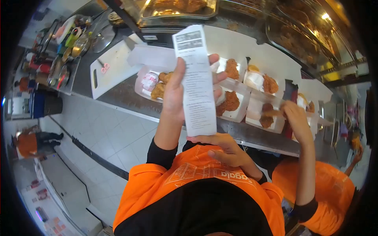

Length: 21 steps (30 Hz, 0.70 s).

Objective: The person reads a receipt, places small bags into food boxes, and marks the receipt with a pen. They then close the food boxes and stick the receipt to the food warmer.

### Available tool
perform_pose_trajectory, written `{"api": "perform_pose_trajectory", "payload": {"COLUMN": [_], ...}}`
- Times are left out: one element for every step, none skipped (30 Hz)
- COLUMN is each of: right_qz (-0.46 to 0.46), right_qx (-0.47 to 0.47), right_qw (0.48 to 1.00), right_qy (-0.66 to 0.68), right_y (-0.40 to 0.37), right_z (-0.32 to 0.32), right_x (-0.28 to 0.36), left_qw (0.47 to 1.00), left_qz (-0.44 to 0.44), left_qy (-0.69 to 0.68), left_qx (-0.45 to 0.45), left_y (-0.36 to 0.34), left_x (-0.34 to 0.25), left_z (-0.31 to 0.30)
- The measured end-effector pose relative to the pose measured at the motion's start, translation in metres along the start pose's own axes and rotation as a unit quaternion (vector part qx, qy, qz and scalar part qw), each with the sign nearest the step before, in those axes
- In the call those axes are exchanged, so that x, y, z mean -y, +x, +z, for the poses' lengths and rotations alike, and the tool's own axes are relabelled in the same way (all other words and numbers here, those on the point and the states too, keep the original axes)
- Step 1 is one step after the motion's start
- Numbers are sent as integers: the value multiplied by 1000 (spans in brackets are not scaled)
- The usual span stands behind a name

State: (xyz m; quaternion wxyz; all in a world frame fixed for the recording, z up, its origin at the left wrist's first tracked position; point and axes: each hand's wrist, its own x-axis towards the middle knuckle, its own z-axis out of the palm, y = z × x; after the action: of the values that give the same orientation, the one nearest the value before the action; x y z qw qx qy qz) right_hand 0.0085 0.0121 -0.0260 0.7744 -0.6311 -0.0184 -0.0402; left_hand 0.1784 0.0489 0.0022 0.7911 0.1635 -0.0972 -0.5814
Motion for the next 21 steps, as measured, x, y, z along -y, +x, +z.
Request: {"api": "perform_pose_trajectory", "payload": {"right_qz": [-24, -47, -54, -51, -40, -31, -21, -20, -10, -1, -1, -12, -23, -25, -20, -16, -18, -6, 6, 5, 36], "right_qx": [-3, -8, -15, -31, -45, -58, -72, -84, -69, -53, -62, -52, -40, -43, -76, -108, -111, -96, -81, -84, -101], "right_qw": [1000, 999, 998, 998, 998, 998, 997, 996, 997, 998, 998, 999, 999, 999, 997, 994, 994, 995, 995, 995, 992], "right_qy": [-12, -25, -31, -37, -16, 6, 27, 24, 23, 22, 21, 10, 1, 1, 9, 17, 15, -18, -52, -55, -71], "right_y": [3, 5, 6, 6, 5, 4, 4, 3, 2, 1, -1, -1, -1, -1, 1, 2, 2, 0, -2, -3, -5], "right_z": [2, 3, 4, 6, 8, 10, 11, 10, 9, 8, 8, 7, 8, 9, 11, 12, 10, 7, 4, 3, 3], "right_x": [-3, -6, -8, -12, -17, -22, -24, -24, -24, -24, -23, -23, -22, -21, -18, -16, -17, -18, -19, -19, -19], "left_qw": [999, 997, 997, 996, 995, 994, 993, 993, 994, 993, 993, 994, 994, 994, 993, 993, 992, 992, 991, 991, 991], "left_qz": [3, 5, 9, 12, 12, 13, 1, -4, -8, -17, -17, -17, -25, -28, -36, -43, -46, -48, -49, -51, -41], "left_qy": [-28, -57, -52, -62, -80, -96, -101, -103, -105, -108, -106, -103, -94, -93, -100, -108, -107, -112, -118, -118, -123], "left_qx": [26, 54, 58, 55, 58, 59, 62, 51, 39, 42, 41, 39, 46, 46, 42, 37, 40, 40, 40, 44, 45], "left_y": [1, 2, 3, 3, 4, 5, 5, 5, 6, 7, 8, 10, 11, 13, 14, 15, 16, 17, 19, 19, 20], "left_x": [-2, -3, -5, -6, -7, -7, -8, -9, -9, -8, -7, -6, -5, -3, -1, -1, -2, -4, -5, -7, -9], "left_z": [-6, -13, -20, -19, -21, -23, -24, -25, -26, -27, -29, -31, -32, -32, -31, -31, -32, -34, -35, -35, -35]}}
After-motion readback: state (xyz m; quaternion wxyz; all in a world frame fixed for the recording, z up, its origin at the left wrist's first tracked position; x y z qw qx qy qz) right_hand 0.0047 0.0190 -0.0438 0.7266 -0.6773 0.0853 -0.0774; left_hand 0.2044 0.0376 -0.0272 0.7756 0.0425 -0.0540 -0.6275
